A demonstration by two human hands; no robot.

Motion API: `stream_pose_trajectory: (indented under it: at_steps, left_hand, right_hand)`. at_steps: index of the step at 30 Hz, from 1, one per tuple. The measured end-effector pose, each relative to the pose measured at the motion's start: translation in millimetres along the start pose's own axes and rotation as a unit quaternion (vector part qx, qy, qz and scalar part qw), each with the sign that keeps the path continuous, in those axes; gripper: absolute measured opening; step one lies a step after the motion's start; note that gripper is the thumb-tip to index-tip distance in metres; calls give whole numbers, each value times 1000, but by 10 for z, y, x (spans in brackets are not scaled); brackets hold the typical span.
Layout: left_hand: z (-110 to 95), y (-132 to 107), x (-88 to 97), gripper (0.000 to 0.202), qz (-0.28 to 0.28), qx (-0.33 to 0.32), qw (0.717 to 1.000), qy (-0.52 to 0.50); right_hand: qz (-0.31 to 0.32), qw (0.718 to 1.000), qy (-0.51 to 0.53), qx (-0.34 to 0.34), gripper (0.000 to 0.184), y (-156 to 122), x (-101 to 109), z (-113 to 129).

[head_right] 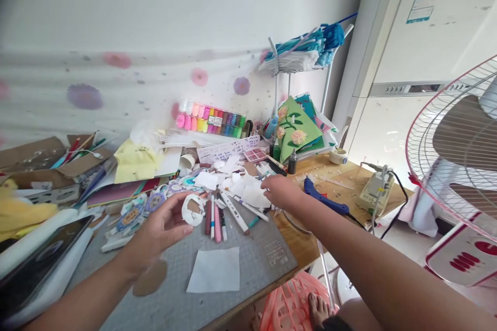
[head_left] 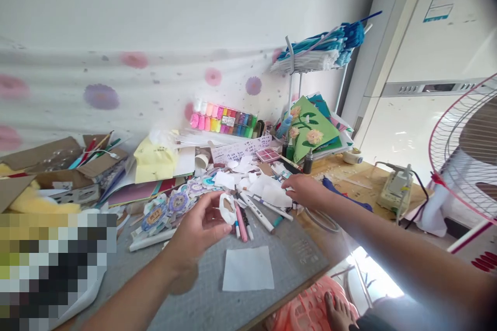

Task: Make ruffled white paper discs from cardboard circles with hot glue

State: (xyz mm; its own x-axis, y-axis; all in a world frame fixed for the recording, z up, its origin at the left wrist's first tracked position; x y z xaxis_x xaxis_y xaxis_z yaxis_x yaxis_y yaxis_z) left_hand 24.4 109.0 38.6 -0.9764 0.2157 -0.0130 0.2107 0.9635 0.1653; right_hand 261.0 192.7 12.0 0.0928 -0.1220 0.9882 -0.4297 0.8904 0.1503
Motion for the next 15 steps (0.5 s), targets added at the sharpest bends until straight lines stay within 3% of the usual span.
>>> stream_pose_trajectory:
  at_steps: [2, 5, 10, 15]
  left_hand:
    - [115, 26, 19, 46, -41, 7, 997, -58]
    - [315, -18, 62, 52, -78, 42, 991, -96]
    - [470, -75, 130, 60, -72, 84, 988, -105]
    - [505, -88, 175, 62, -78, 87, 988, -100]
  right_hand:
    - [19, 999, -25, -10, 23, 132, -120, -193]
    - [33, 999, -40, -8, 29, 293, -259, -264]
    - [54, 998, -36, -5, 34, 488, -347, -193]
    - [76, 995, -22, -61, 34, 584, -426, -294]
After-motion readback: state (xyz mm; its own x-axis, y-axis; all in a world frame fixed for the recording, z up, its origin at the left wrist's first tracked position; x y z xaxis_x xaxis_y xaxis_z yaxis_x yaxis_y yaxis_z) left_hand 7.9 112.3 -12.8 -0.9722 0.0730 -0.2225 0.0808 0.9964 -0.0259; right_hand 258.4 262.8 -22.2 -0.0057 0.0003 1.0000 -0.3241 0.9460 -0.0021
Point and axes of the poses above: each hand's wrist, its own y-axis towards the middle knuckle, its own x-axis out of the back of the hand, z = x × y, the point moved 7 cm from there along y, towards the middle knuckle, and after that the axes turned 11 degrees about -y, right-handed, at the moved point
